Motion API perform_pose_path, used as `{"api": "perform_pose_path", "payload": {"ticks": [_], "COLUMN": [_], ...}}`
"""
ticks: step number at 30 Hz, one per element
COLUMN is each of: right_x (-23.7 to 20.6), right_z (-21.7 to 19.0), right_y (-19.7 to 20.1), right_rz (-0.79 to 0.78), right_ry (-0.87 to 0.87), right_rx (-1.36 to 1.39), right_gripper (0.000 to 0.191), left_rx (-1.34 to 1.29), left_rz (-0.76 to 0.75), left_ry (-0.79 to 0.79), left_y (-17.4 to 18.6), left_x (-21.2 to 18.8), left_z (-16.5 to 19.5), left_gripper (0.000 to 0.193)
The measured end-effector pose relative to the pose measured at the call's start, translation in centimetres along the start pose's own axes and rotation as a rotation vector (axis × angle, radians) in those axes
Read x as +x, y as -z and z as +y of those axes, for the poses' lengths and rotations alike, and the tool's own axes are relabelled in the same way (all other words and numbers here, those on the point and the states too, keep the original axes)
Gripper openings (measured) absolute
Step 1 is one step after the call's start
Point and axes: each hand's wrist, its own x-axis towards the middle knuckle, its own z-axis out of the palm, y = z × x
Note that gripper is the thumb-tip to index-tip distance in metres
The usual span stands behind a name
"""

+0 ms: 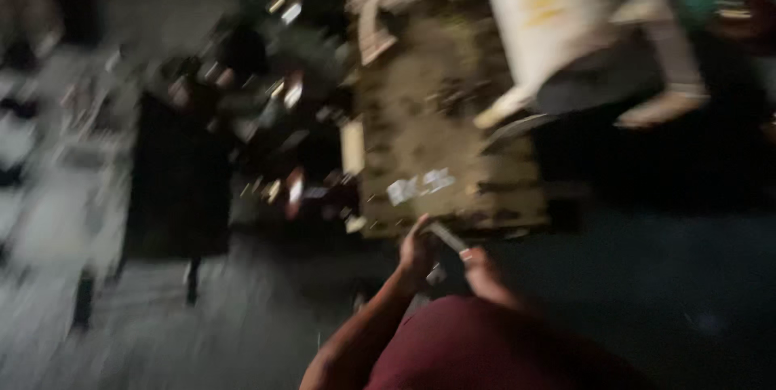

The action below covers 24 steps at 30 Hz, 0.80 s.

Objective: The person uses two wrenches to tighten bolts on a large metal plate labeled RC.96. They move around the plate to access different bolts, applying torque with both hands. Another person is visible working nearby on a similar plate.

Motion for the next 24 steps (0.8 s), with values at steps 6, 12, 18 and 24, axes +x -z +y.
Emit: {"api": "perform_pose_path", "payload": {"ticks": [6,12,18,24], "right_x": [4.6,11.6,12.5,8.8], "right_z": [1.9,-2.3,-2.3,3.2], "right_y": [4.1,8.1,8.7,6.3], "right_rz": [-0.219,-0.336,-0.418,-0.55], "right_ry": [0.199,0.569,0.504,0.094], "right_rx": [-0.34,-0.847,-0.835,-0.478], "right_gripper": [0.039,0.038,0.035,0.028], "left_rx": [0.952,0.249,0.212,0.151], "left_rz": [-0.084,0.28,0.298,0.309], "left_ry": [-0.787,-0.258,-0.327,-0.15], "left_y": [4.0,4.4,4.6,6.6], "left_x": [0.3,0.4,0.0,0.2], "left_z": [-0.6,-0.8,-1.3,-2.1], "left_gripper": [0.042,0.02,0.024,0.029]}}
